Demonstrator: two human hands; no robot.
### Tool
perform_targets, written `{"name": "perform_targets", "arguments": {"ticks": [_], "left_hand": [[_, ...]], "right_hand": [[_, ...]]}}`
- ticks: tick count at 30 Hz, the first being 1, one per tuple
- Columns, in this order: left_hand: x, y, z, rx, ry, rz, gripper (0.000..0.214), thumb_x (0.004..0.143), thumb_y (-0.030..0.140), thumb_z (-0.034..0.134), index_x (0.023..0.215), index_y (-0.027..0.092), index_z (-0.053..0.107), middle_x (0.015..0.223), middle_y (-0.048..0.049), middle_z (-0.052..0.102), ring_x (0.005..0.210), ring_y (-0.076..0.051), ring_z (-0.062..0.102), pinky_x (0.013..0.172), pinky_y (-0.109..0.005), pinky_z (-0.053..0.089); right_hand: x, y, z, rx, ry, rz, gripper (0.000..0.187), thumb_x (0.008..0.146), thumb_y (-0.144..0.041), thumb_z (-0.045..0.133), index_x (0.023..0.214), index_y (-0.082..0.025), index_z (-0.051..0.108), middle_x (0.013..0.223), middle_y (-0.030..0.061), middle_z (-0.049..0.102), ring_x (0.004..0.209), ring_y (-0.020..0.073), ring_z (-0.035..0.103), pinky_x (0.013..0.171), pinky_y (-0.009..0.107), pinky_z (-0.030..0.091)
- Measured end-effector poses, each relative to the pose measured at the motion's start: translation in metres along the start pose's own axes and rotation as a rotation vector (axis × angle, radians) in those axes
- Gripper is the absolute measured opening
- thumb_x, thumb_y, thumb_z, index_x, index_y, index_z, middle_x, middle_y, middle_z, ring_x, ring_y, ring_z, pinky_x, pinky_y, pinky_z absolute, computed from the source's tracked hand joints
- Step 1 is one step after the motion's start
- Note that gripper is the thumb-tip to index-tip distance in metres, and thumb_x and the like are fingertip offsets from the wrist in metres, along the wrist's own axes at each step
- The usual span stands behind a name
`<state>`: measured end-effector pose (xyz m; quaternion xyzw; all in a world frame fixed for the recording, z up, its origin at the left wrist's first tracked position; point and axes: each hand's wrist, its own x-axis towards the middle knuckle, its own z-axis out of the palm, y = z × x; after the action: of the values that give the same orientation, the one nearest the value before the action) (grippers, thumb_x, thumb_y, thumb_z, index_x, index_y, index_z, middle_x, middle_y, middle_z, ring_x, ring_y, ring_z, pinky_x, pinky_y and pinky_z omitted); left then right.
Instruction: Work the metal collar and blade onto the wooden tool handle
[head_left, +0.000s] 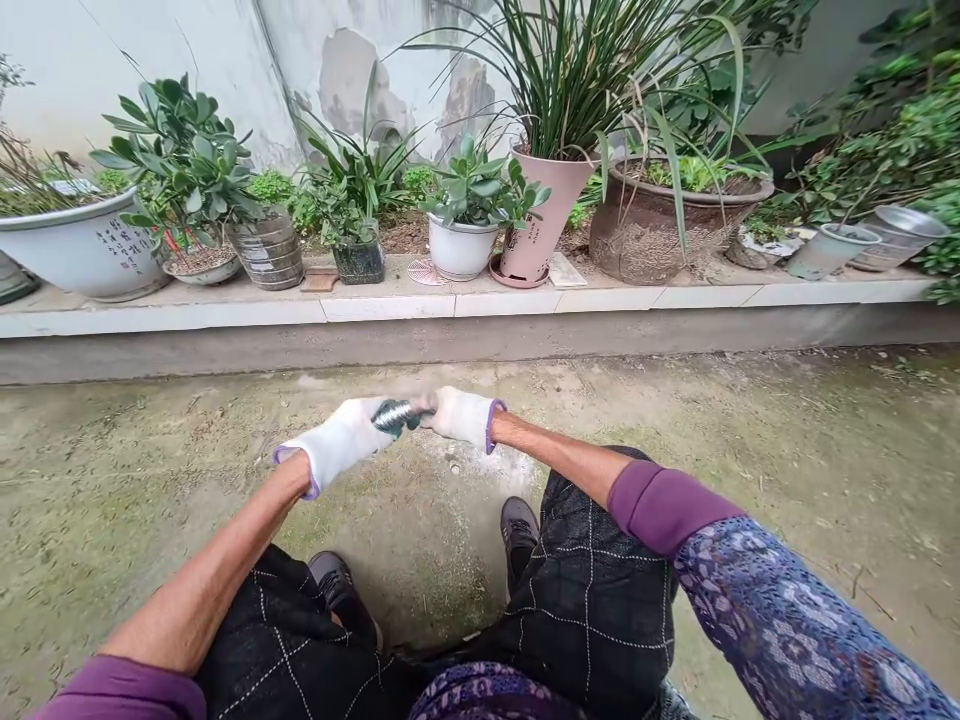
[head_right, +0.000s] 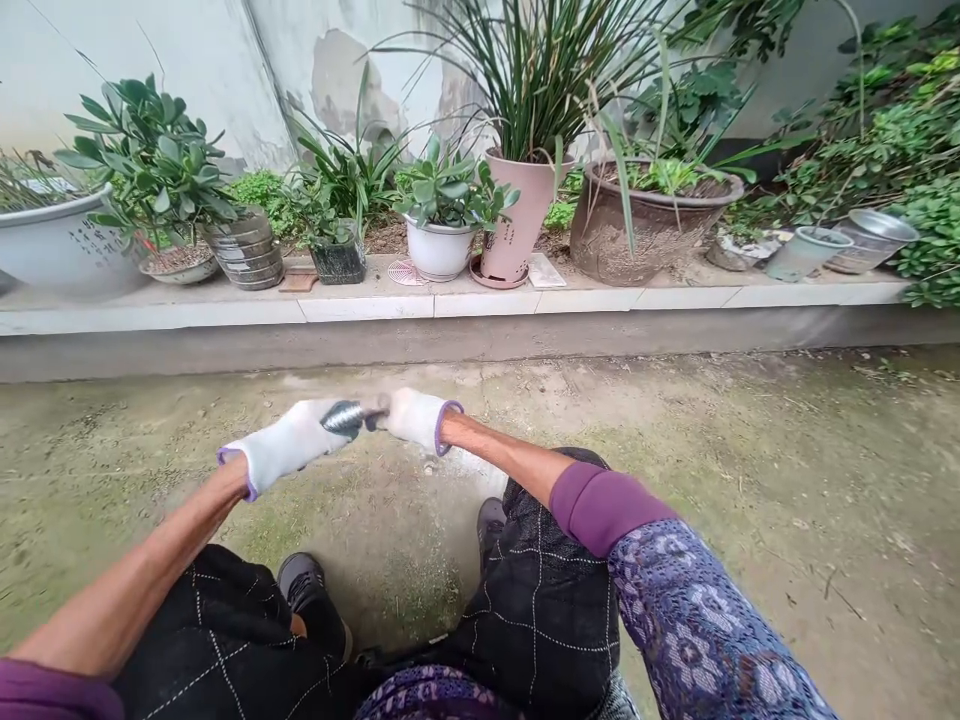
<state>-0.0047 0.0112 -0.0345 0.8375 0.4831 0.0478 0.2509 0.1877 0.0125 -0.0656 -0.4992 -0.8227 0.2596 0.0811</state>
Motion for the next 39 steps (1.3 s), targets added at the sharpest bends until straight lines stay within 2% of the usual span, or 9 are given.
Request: {"name": "perform_targets", "arguments": {"ticks": [2, 5, 9, 13, 17, 22, 25, 30, 39], "left_hand": [[0.003, -0.005, -0.007, -0.076, 0.079, -0.082, 0.018, 0.078, 0.032, 0.057, 0.084, 0.019, 0.068, 0.061, 0.0009, 0.060, 0.056, -0.015, 0.054, 0.053, -0.024, 0.041], [0.015, -0.014, -0.008, 0.095, 0.077, -0.141, 0.017, 0.080, 0.028, 0.056, 0.088, 0.018, 0.067, 0.067, -0.0027, 0.065, 0.061, -0.017, 0.058, 0.057, -0.024, 0.043], [0.027, -0.024, 0.008, 0.514, -0.101, -0.213, 0.025, 0.087, 0.021, 0.049, 0.103, 0.016, 0.067, 0.087, -0.0141, 0.073, 0.076, -0.024, 0.069, 0.069, -0.031, 0.051], [0.025, -0.017, 0.030, 0.657, -0.316, -0.133, 0.028, 0.088, 0.015, 0.047, 0.104, 0.015, 0.070, 0.096, -0.0181, 0.074, 0.089, -0.028, 0.073, 0.079, -0.036, 0.054], [0.016, 0.000, 0.032, 0.634, -0.348, -0.001, 0.033, 0.086, 0.014, 0.050, 0.113, 0.017, 0.069, 0.093, -0.0166, 0.075, 0.085, -0.028, 0.073, 0.078, -0.036, 0.054], [0.012, 0.001, 0.010, 0.259, -0.092, 0.034, 0.022, 0.084, 0.032, 0.055, 0.095, 0.021, 0.070, 0.079, -0.0042, 0.071, 0.072, -0.019, 0.065, 0.066, -0.024, 0.048], [0.012, -0.003, 0.003, 0.019, 0.007, -0.025, 0.021, 0.080, 0.035, 0.056, 0.084, 0.017, 0.068, 0.068, 0.0004, 0.062, 0.060, -0.013, 0.056, 0.057, -0.021, 0.043], [0.021, -0.007, 0.001, -0.069, 0.065, -0.216, 0.027, 0.082, 0.040, 0.057, 0.090, 0.016, 0.066, 0.063, 0.0013, 0.059, 0.049, -0.011, 0.049, 0.049, -0.022, 0.040], [0.038, -0.024, 0.022, 0.613, -0.032, -0.126, 0.033, 0.090, 0.019, 0.042, 0.112, 0.014, 0.065, 0.090, -0.0183, 0.073, 0.085, -0.030, 0.072, 0.073, -0.037, 0.052]], "right_hand": [[0.001, -0.008, 0.005, -0.007, 0.006, -0.029, 0.027, 0.094, -0.024, 0.048, 0.101, -0.018, 0.073, 0.090, 0.0025, 0.073, 0.072, 0.0128, 0.060, 0.065, 0.023, 0.040], [-0.003, -0.024, 0.008, -0.148, -0.008, -0.046, 0.029, 0.097, -0.028, 0.045, 0.105, -0.019, 0.071, 0.096, 0.0067, 0.074, 0.078, 0.0169, 0.064, 0.067, 0.026, 0.041], [-0.010, -0.042, 0.008, -0.414, -0.181, 0.000, 0.030, 0.098, -0.027, 0.042, 0.111, -0.019, 0.068, 0.098, 0.0127, 0.074, 0.082, 0.0245, 0.069, 0.066, 0.032, 0.045], [-0.011, -0.039, 0.007, -0.447, -0.252, 0.019, 0.032, 0.096, -0.027, 0.042, 0.118, -0.021, 0.065, 0.097, 0.0117, 0.074, 0.079, 0.0255, 0.070, 0.063, 0.032, 0.045], [-0.005, -0.010, -0.004, -0.254, -0.104, 0.042, 0.029, 0.091, -0.027, 0.047, 0.109, -0.020, 0.069, 0.094, 0.0079, 0.073, 0.077, 0.0192, 0.065, 0.063, 0.027, 0.042], [0.007, 0.020, -0.010, 0.339, 0.062, 0.077, 0.027, 0.084, -0.025, 0.049, 0.095, -0.016, 0.072, 0.080, 0.0001, 0.066, 0.058, 0.0089, 0.050, 0.055, 0.021, 0.037], [0.012, 0.021, -0.003, 0.480, 0.064, 0.166, 0.029, 0.084, -0.026, 0.050, 0.098, -0.015, 0.071, 0.062, -0.0037, 0.054, 0.048, 0.0079, 0.040, 0.049, 0.022, 0.031], [0.010, 0.004, 0.010, 0.256, 0.057, 0.014, 0.026, 0.088, -0.024, 0.049, 0.094, -0.017, 0.073, 0.076, -0.0009, 0.063, 0.060, 0.0091, 0.048, 0.060, 0.021, 0.036], [-0.012, -0.017, -0.010, -0.310, 0.002, 0.079, 0.031, 0.097, -0.033, 0.046, 0.108, -0.021, 0.071, 0.086, 0.0053, 0.071, 0.069, 0.0158, 0.057, 0.060, 0.027, 0.032]]}}
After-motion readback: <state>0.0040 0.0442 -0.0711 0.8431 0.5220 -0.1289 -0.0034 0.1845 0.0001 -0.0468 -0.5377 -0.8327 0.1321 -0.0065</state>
